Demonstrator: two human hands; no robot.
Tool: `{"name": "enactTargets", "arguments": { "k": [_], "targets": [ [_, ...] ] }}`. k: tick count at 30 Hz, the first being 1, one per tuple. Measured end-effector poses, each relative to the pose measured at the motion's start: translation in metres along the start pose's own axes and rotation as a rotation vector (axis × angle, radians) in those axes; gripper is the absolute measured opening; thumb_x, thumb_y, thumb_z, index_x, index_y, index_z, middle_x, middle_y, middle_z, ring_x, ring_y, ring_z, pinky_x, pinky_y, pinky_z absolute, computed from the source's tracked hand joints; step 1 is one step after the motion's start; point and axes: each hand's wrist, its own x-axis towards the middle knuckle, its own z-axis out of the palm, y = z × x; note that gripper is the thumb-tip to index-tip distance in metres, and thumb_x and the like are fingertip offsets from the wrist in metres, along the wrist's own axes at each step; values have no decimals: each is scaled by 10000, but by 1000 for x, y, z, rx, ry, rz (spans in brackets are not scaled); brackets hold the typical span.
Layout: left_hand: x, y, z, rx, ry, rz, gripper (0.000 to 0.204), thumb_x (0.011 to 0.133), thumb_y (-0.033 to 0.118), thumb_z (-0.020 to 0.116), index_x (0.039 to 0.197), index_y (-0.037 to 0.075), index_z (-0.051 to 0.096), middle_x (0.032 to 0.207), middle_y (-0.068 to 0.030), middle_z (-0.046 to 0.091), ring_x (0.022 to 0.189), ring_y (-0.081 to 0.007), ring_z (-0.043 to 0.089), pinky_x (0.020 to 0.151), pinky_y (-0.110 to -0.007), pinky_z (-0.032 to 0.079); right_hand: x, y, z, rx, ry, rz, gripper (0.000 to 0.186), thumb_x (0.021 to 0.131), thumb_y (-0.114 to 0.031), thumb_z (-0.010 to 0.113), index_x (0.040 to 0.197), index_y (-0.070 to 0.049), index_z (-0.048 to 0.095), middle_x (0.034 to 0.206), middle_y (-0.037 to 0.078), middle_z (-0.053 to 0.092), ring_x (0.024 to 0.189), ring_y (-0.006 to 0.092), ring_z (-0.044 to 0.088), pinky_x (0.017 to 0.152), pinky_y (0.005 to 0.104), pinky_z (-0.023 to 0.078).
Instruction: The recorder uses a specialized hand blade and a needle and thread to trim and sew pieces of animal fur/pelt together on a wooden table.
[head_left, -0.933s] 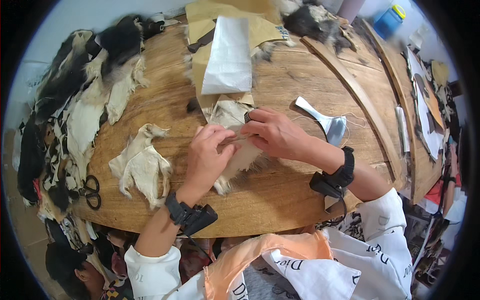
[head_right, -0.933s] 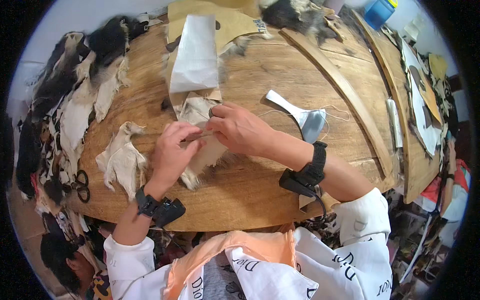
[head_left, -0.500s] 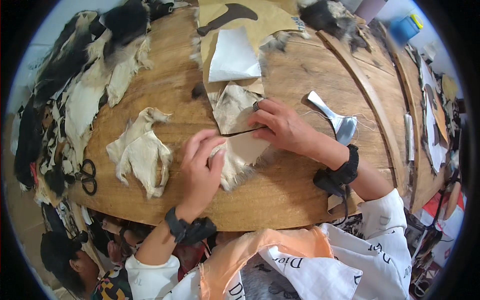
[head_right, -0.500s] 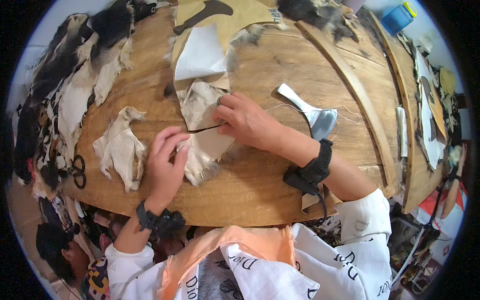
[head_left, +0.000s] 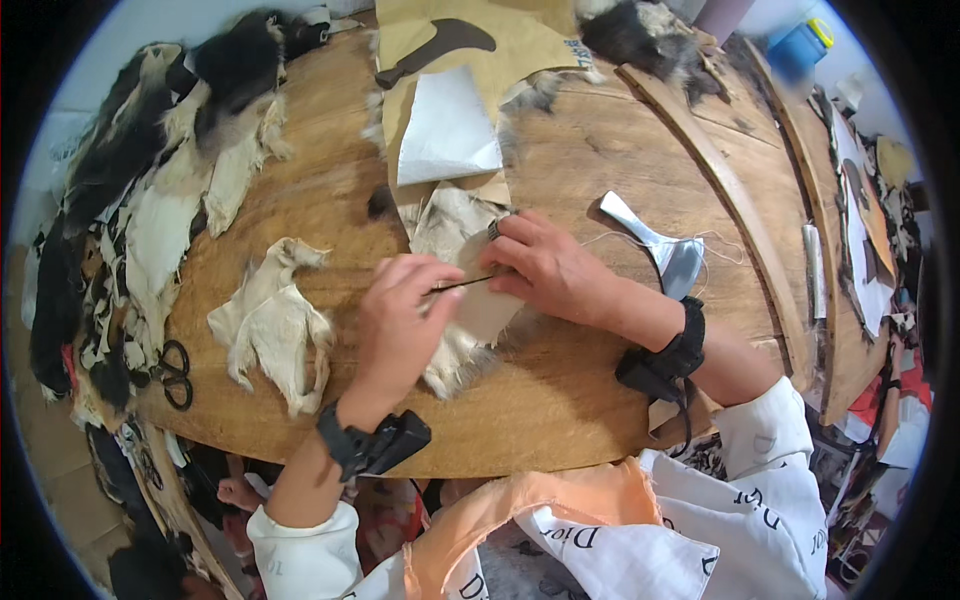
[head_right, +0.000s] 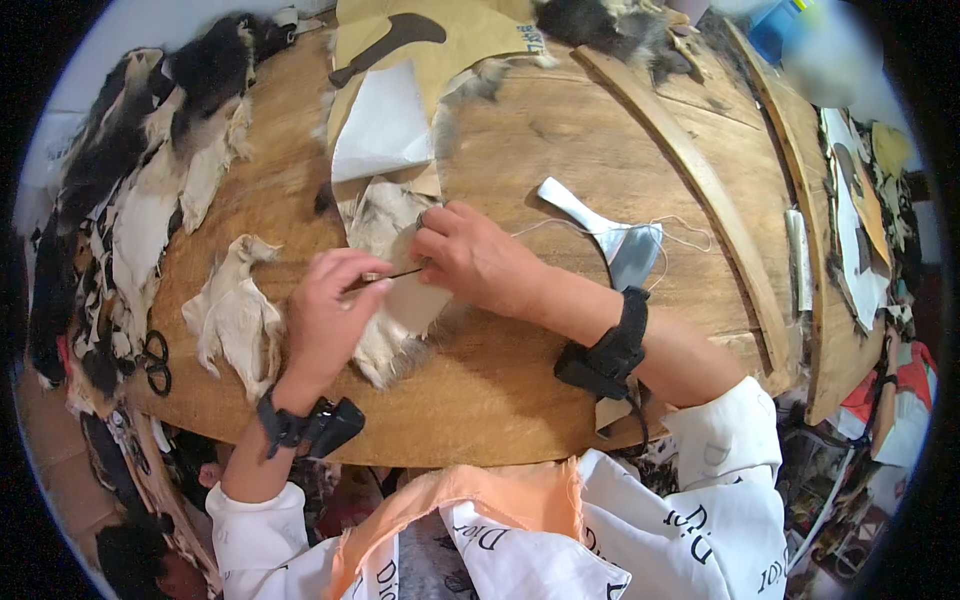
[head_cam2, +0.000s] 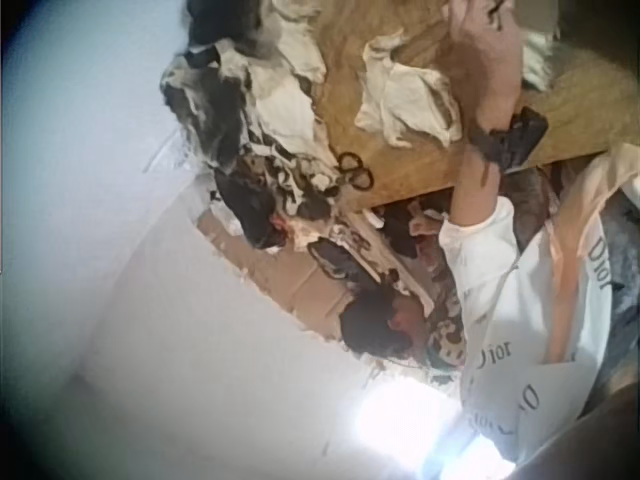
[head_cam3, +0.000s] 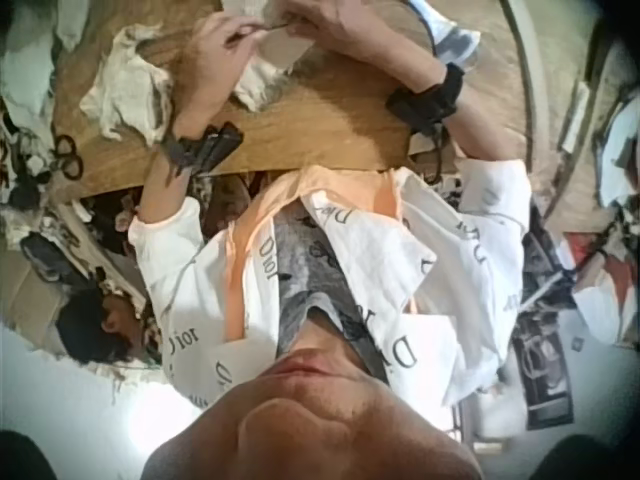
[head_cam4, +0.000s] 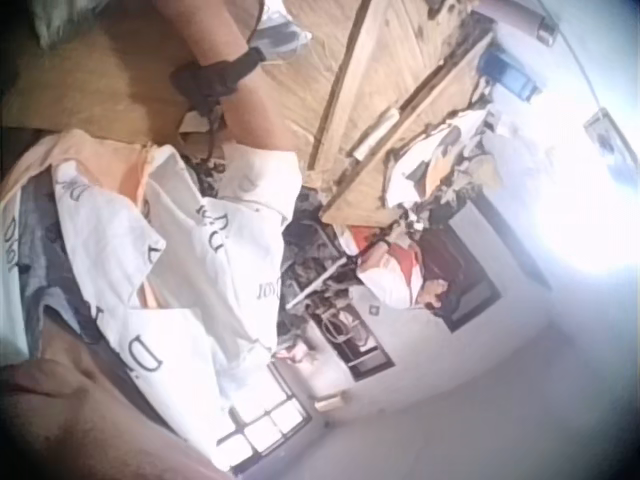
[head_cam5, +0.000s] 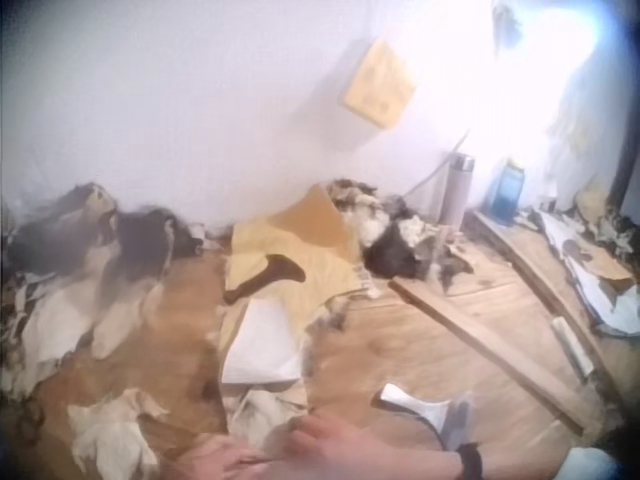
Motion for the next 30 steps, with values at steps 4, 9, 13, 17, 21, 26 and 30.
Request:
{"name": "enactTargets", "arguments": {
  "k": [4, 9, 13, 17, 21, 26, 30],
  "targets": [
    [6, -12, 24, -1, 2, 37, 218, 701, -9, 652, 916, 22, 639, 921, -93, 591, 850, -217, 584, 736, -303, 481, -3, 0, 6, -53, 62, -9, 232, 652, -114, 682, 836, -56, 553, 849, 89, 494, 832, 274, 494, 756, 346, 426],
    [8, -14, 28, -16, 14, 63, 215, 679, -35, 658, 886, 19, 645, 888, -80, 585, 822, -215, 587, 702, -295, 487, -5, -1, 2, -112, 44, -9, 209, 686, -128, 671, 859, -71, 569, 840, 73, 492, 822, 259, 488, 747, 338, 425],
    [10, -21, 27, -17, 25, 115, 179, 681, -47, 654, 846, 23, 652, 863, -65, 591, 806, -213, 582, 686, -299, 480, -3, 1, 9, -133, 56, -9, 180, 707, -151, 667, 862, -93, 598, 807, 55, 491, 796, 238, 482, 731, 322, 422],
    [13, -19, 23, 43, 44, 209, 177, 686, -47, 655, 842, 36, 661, 842, -67, 594, 795, -221, 576, 675, -305, 475, -3, -3, 8, -161, 34, -7, 188, 715, -150, 644, 850, -56, 554, 848, 66, 498, 825, 251, 491, 749, 328, 443],
    [16, -24, 23, 75, 57, 253, 179, 689, -33, 663, 852, 42, 667, 844, -68, 597, 780, -229, 576, 661, -306, 474, -5, -4, 7, -251, 51, -30, 148, 718, -147, 624, 816, -61, 554, 831, 63, 496, 802, 240, 495, 712, 321, 451],
    [17, -31, 19, -39, -12, 264, 179, 694, -11, 672, 863, 48, 680, 833, -66, 610, 764, -207, 589, 641, -300, 478, -5, -4, 6, -312, 43, -84, 123, 717, -130, 600, 813, -63, 564, 822, 58, 497, 788, 228, 492, 693, 319, 453],
    [21, -34, 21, -72, -6, 266, 183, 694, -13, 668, 863, 54, 695, 829, -63, 618, 762, -189, 597, 641, -287, 485, -3, -2, 0, -155, 116, -38, 208, 707, -87, 631, 912, -69, 602, 751, 65, 494, 741, 237, 514, 651, 331, 448]
  ]
}}
